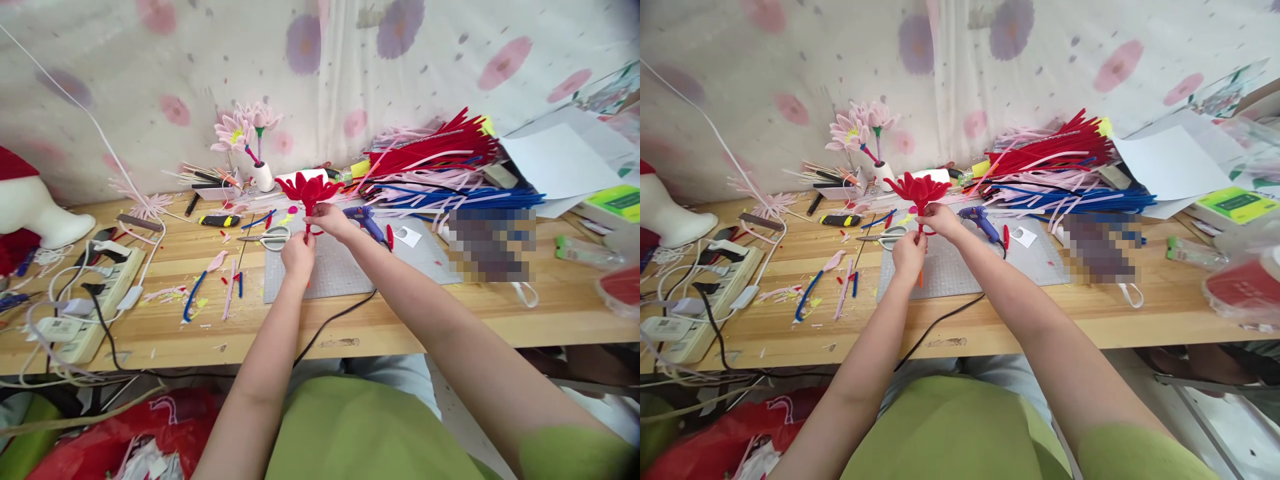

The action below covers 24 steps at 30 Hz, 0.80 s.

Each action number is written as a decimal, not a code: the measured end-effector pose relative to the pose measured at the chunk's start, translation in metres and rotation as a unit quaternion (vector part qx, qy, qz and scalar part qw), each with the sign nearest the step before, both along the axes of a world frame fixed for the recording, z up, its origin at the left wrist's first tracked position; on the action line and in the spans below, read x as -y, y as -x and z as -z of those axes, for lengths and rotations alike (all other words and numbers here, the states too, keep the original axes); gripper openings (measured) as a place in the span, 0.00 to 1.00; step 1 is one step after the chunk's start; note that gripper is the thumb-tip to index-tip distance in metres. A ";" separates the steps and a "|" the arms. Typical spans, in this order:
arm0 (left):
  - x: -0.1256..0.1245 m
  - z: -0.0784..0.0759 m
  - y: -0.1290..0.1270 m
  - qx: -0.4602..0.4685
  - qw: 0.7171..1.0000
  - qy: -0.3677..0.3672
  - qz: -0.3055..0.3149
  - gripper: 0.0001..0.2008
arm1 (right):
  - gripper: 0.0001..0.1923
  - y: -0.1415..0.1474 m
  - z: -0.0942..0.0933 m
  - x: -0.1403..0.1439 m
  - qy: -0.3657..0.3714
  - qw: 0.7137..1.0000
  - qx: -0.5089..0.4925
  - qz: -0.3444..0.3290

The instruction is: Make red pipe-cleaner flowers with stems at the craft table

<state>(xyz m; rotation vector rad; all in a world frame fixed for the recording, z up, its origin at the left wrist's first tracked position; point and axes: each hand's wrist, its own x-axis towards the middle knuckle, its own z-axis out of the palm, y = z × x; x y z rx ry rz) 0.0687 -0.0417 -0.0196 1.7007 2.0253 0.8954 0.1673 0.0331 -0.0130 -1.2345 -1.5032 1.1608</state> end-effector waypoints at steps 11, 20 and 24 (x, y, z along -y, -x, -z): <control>-0.002 0.010 0.003 0.333 0.940 0.027 0.067 0.12 | 0.09 -0.007 -0.014 0.017 0.156 0.969 -0.152 -0.119; -0.001 0.009 0.006 0.469 0.879 0.055 0.070 0.11 | 0.11 -0.011 -0.017 0.012 0.149 0.962 -0.194 -0.121; -0.001 0.009 0.006 0.408 0.909 0.040 0.074 0.10 | 0.09 -0.007 -0.018 0.012 0.118 0.975 -0.161 -0.093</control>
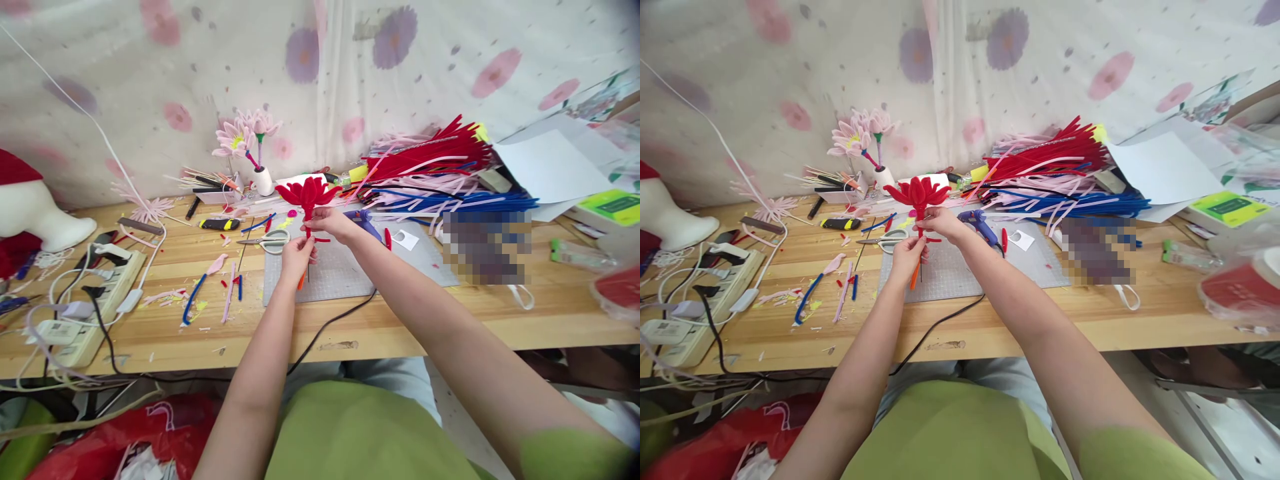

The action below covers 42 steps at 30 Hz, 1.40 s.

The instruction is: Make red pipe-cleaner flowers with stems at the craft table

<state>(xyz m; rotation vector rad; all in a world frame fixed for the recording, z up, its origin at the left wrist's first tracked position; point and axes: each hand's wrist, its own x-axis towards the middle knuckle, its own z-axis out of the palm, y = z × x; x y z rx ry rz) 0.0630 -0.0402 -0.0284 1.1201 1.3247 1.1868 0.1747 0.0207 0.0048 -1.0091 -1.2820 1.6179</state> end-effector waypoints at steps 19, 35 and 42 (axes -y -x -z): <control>0.009 -0.012 -0.009 -0.483 0.873 -0.040 -0.053 0.17 | 0.16 0.010 0.011 -0.004 -0.096 0.981 0.138 0.100; -0.002 0.006 -0.005 0.059 0.998 0.008 -0.014 0.11 | 0.10 -0.009 -0.004 0.000 0.011 0.999 -0.021 -0.024; 0.000 0.003 -0.008 -0.066 0.995 -0.042 -0.058 0.08 | 0.13 0.001 -0.005 0.000 -0.017 0.999 -0.004 0.044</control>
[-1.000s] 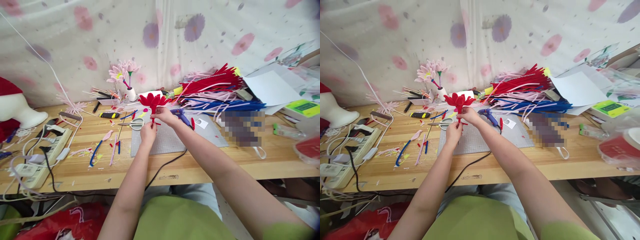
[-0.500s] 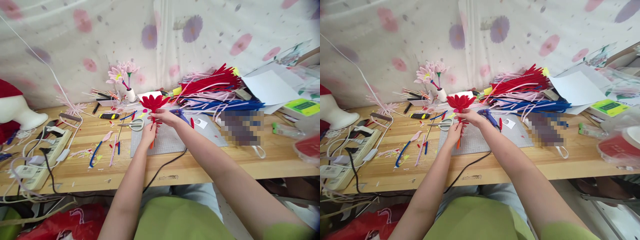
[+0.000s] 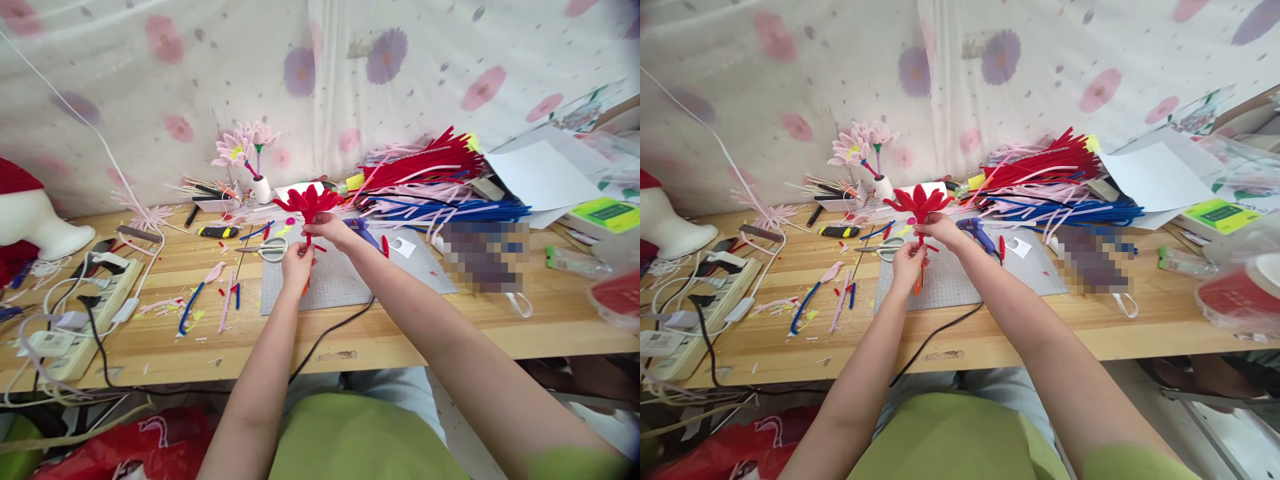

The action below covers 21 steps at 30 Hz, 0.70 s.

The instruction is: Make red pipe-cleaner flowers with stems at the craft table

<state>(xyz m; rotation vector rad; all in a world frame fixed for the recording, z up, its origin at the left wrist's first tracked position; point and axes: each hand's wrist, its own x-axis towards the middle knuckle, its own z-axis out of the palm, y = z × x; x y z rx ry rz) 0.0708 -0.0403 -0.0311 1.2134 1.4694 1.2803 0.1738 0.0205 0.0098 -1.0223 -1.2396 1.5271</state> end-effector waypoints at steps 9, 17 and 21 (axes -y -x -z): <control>0.006 -0.006 -0.001 -0.244 0.969 -0.032 -0.011 0.09 | 0.16 0.006 0.012 -0.006 -0.044 0.993 0.092 0.061; 0.007 0.001 0.001 -0.199 0.979 -0.050 0.009 0.08 | 0.16 0.006 0.010 -0.003 0.002 0.995 0.092 0.021; 0.004 0.006 0.004 0.022 0.999 -0.022 0.040 0.08 | 0.13 -0.006 0.004 0.002 0.078 0.986 -0.040 -0.139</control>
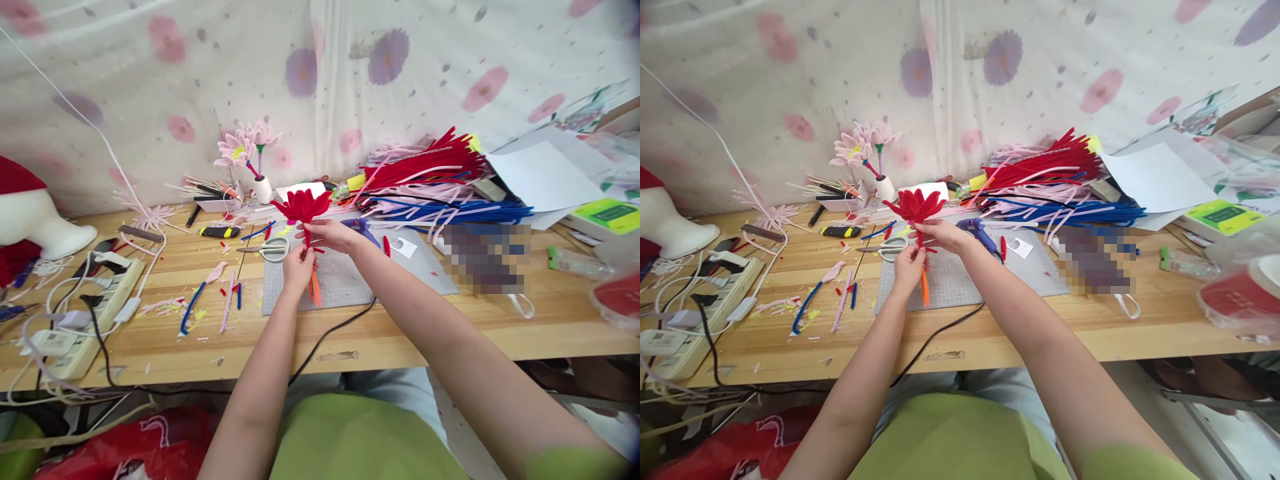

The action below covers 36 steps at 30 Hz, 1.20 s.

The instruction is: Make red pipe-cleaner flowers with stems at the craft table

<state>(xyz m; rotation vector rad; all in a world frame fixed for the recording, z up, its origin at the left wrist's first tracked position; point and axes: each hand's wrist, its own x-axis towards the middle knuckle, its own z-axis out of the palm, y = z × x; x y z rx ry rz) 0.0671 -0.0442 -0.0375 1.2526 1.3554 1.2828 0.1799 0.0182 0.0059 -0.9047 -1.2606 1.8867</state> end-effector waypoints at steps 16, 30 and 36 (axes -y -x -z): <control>-0.002 0.002 0.009 0.197 0.976 0.072 0.051 0.13 | 0.12 -0.002 0.016 0.000 -0.043 0.997 -0.011 0.059; 0.006 -0.015 0.008 0.202 0.966 0.133 0.087 0.11 | 0.13 0.001 0.005 0.006 -0.035 0.998 -0.051 0.025; 0.009 -0.018 0.011 0.294 0.935 0.156 0.122 0.10 | 0.13 -0.004 0.005 0.005 0.000 0.997 -0.071 0.017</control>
